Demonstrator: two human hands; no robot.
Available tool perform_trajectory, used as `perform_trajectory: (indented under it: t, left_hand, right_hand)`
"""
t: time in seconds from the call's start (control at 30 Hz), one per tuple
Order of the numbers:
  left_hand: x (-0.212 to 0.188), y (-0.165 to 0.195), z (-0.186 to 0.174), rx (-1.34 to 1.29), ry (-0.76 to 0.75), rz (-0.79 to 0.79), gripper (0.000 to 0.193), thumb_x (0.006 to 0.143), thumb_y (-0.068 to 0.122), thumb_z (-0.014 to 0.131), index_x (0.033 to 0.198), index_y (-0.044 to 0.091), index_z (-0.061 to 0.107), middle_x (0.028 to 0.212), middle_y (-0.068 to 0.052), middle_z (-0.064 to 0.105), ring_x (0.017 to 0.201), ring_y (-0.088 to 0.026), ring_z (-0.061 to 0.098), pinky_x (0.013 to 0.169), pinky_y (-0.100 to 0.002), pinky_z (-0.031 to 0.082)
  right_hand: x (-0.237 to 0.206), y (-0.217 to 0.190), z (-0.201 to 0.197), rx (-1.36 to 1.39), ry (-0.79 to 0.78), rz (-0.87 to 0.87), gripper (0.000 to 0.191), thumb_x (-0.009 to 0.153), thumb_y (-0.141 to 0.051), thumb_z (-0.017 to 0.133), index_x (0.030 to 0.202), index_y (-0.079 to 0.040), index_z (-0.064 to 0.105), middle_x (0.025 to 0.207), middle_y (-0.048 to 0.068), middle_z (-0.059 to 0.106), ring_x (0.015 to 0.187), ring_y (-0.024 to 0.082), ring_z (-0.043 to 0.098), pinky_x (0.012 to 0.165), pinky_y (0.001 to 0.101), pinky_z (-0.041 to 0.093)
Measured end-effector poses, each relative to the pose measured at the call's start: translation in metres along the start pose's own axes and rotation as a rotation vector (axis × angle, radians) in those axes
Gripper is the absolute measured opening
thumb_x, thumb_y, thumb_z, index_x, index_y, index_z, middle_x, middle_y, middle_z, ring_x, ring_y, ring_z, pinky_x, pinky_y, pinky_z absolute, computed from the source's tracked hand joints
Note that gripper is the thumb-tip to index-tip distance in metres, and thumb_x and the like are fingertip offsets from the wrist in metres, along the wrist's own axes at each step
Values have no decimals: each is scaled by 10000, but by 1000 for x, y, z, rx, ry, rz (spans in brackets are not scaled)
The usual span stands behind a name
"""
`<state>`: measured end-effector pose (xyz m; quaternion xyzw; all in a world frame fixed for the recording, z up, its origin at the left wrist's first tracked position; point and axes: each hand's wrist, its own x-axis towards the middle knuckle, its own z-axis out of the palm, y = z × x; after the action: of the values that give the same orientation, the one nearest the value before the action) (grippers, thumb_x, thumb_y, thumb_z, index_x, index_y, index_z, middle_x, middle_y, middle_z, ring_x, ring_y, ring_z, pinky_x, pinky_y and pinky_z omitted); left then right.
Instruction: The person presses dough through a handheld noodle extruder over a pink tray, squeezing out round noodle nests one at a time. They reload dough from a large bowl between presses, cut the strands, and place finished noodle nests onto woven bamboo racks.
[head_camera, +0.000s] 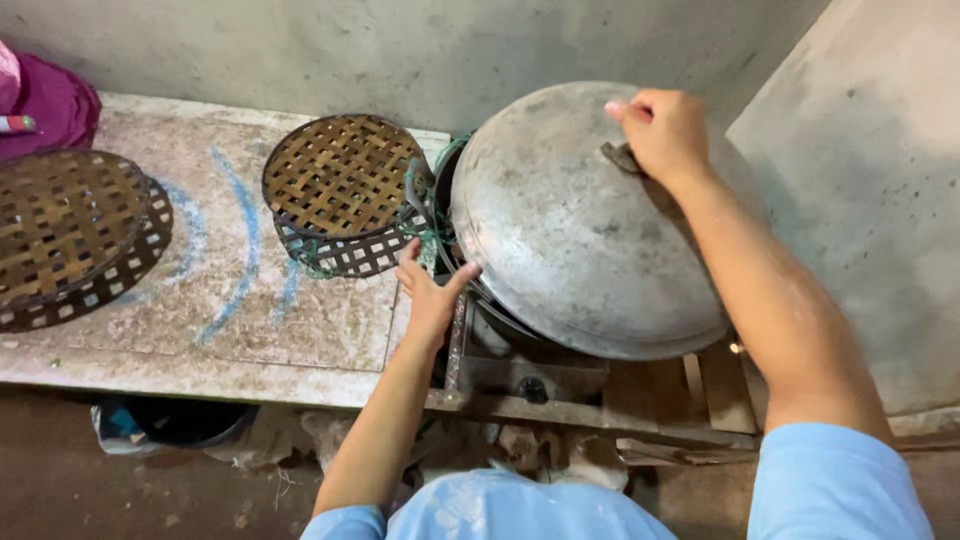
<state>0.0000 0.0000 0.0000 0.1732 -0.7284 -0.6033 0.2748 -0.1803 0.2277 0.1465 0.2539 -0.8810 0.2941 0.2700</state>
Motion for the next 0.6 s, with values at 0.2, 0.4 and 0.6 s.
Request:
perform_trajectory:
  t: [0.2, 0.4, 0.6]
  left_hand:
    - [44, -12, -36, -67, -49, -38, 1081, 716, 483, 864, 1515, 41, 286, 1491, -200, 313, 1425, -346, 279, 1196, -462, 215]
    - [47, -31, -41, -6, -78, -43, 1021, 769, 486, 833, 1512, 35, 297, 1456, -208, 308, 1411, -352, 273, 1205, -478, 175]
    - [62, -34, -72, 10, -81, 29, 998, 793, 494, 818, 1512, 34, 301, 1432, -219, 311, 1384, -352, 286, 1200, -465, 194]
  right_hand:
    - [22, -39, 61, -28, -14, -31, 476, 955, -390, 810, 746, -6, 623, 612, 160, 539, 547, 295, 445, 557, 429, 406]
    - [15, -55, 93, -1, -20, 80, 459, 961, -386, 794, 754, -10, 634, 630, 173, 568, 536, 329, 473, 553, 456, 412]
    - [9, -80, 122, -34, 1, 106, 503, 961, -390, 794, 712, 0, 598, 630, 206, 568, 552, 387, 489, 562, 476, 421]
